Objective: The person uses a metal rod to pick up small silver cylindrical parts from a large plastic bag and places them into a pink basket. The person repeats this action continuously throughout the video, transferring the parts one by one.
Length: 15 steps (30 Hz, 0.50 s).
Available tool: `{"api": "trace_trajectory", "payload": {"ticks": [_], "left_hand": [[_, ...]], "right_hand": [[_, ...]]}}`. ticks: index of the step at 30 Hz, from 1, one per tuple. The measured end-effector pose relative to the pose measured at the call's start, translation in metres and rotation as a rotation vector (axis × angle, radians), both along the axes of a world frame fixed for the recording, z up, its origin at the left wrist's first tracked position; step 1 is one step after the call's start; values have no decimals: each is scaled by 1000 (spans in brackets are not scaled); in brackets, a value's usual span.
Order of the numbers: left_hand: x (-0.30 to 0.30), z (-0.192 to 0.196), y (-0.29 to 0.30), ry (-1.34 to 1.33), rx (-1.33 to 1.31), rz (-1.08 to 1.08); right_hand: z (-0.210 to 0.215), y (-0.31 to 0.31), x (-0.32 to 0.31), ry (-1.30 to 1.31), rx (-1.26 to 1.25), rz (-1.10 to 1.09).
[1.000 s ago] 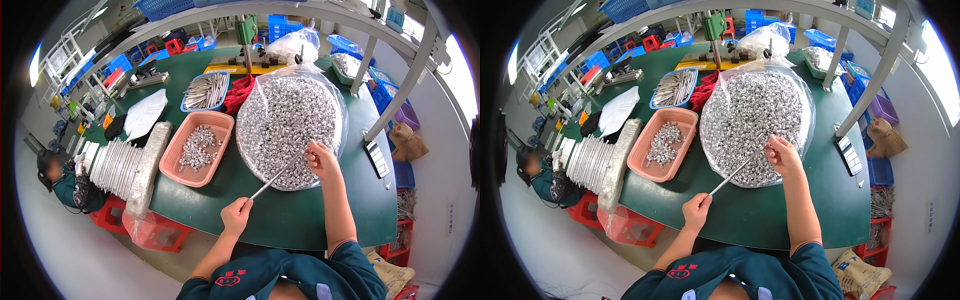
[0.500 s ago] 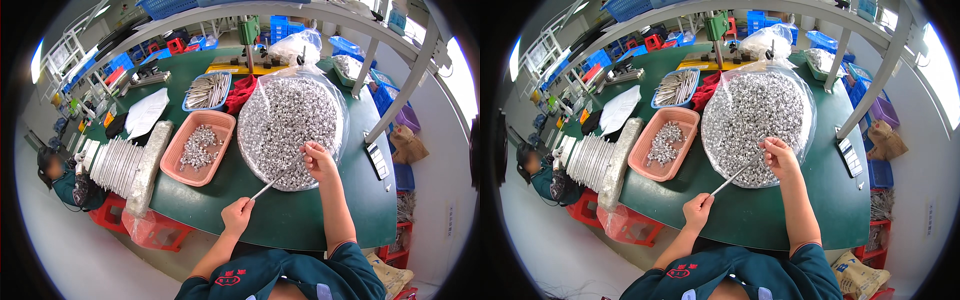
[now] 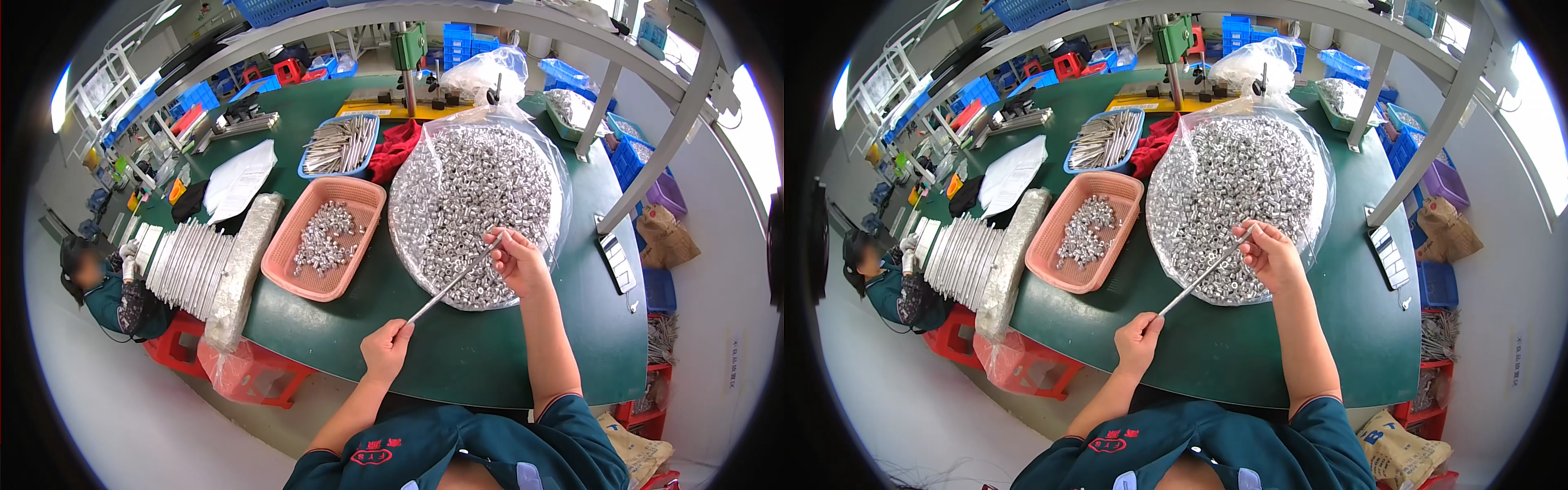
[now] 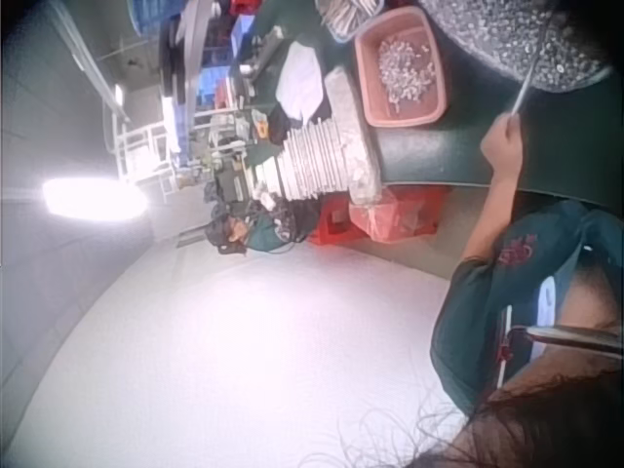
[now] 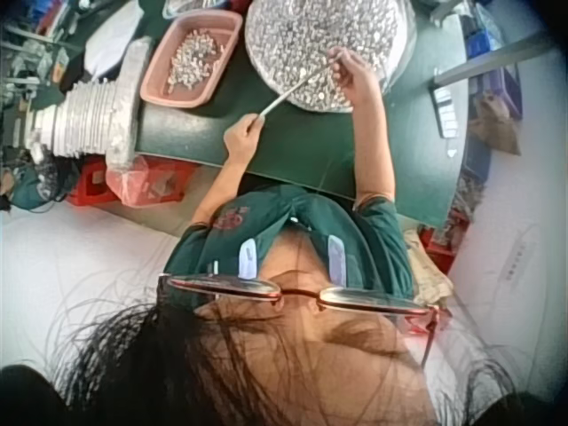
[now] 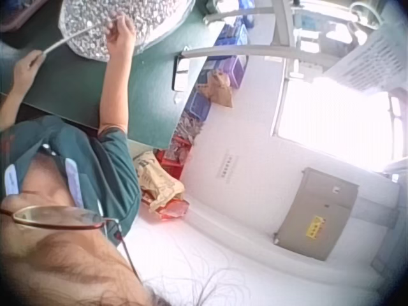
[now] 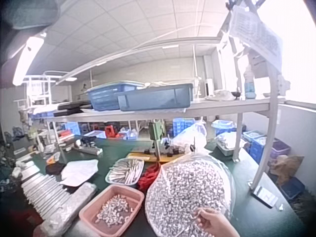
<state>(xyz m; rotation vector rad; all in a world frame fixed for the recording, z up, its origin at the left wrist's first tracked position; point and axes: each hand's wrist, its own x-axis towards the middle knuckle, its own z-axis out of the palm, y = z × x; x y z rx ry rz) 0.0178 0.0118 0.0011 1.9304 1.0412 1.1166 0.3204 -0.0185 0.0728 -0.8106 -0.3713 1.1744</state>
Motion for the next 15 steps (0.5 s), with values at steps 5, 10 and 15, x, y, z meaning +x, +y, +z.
{"api": "trace_trajectory", "payload": {"ticks": [5, 10, 15], "left_hand": [[0, 3, 0, -3, 4, -6], [-1, 5, -1, 11, -21, -11], [-3, 4, -2, 30, -54, -11]], "right_hand": [[-2, 1, 1, -24, 26, 3], [-6, 4, -7, -154, -1, -117], [-5, 10, -32, -186, -9, -144]]}}
